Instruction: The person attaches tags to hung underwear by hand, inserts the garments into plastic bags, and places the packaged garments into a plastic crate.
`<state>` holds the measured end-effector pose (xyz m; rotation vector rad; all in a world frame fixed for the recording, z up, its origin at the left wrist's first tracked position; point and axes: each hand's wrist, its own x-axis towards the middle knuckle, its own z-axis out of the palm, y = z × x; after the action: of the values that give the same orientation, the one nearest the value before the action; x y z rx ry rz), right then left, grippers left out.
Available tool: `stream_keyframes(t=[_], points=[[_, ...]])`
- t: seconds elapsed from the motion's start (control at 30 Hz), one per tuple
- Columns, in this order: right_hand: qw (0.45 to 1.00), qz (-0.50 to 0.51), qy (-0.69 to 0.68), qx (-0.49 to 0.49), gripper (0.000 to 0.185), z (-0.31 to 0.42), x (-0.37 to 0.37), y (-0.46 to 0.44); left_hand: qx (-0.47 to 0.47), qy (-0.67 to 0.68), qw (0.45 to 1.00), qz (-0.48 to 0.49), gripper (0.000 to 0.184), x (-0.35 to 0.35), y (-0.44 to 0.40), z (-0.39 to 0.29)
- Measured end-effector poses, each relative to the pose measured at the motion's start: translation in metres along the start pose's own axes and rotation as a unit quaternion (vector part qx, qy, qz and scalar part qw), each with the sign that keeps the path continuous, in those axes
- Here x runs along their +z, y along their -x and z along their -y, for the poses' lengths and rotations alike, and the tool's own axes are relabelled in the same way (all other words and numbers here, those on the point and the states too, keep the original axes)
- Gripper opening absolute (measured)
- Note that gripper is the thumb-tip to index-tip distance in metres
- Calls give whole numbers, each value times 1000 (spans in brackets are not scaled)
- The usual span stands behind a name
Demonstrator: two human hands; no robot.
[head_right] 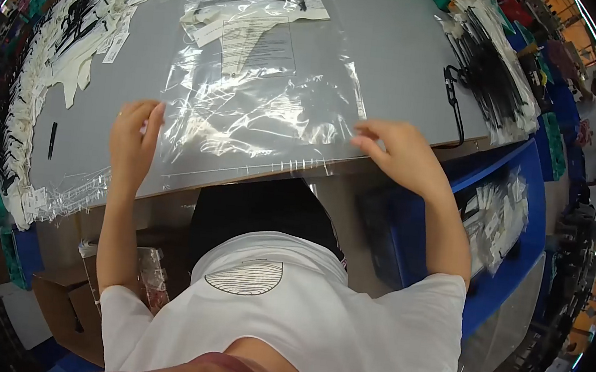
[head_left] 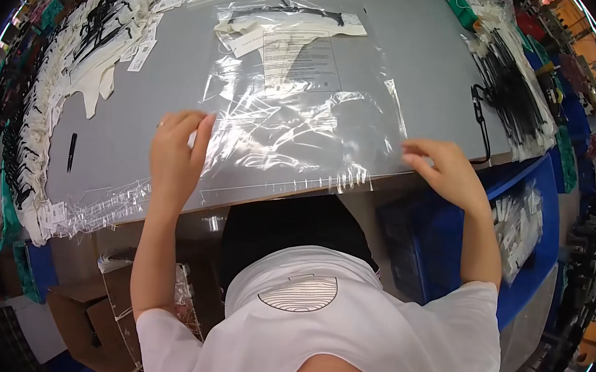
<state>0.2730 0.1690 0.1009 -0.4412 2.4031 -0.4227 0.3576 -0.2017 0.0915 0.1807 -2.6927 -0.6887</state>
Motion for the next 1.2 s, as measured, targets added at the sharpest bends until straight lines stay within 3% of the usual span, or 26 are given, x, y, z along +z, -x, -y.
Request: stream_keyframes(t=[0.03, 0.1, 0.2, 0.27, 0.33, 0.4, 0.47, 0.6, 0.77, 1.07, 1.2], points=[[984, -146, -6, -103, 40, -10, 9, -22, 64, -22, 996, -52, 21, 26, -16, 10], [935, -287, -15, -207, 38, -33, 28, -53, 126, -49, 985, -102, 27, 67, -26, 32], [892, -323, 136, -284, 38, -68, 45, -86, 26, -190, 981, 8, 36, 88, -36, 41], [876, -334, 179, -298, 38, -88, 46, -92, -28, -247, 968, 41, 43, 99, -37, 37], [897, -297, 70, -320, 42, -89, 38, -76, -46, -259, 963, 51, 46, 107, -27, 19], [905, -266, -9, -333, 46, -92, 33, -61, 123, -114, 986, 7, 36, 124, -15, -25], [911, -233, -18, -340, 50, -97, 35, -51, 260, 24, 965, 12, 21, 140, -1, -81], [917, -179, 33, -354, 62, -103, 44, -42, 259, 76, 960, 70, 12, 187, 20, -141], [894, -280, 37, -349, 66, -110, 68, -51, 177, 125, 965, 146, 10, 202, 28, -168], [897, -307, 30, -316, 62, -112, 73, -58, 203, 130, 965, 105, 7, 219, 35, -175], [900, -299, 24, -317, 56, -100, 70, -56, 212, 175, 956, 104, 8, 169, 49, -142]])
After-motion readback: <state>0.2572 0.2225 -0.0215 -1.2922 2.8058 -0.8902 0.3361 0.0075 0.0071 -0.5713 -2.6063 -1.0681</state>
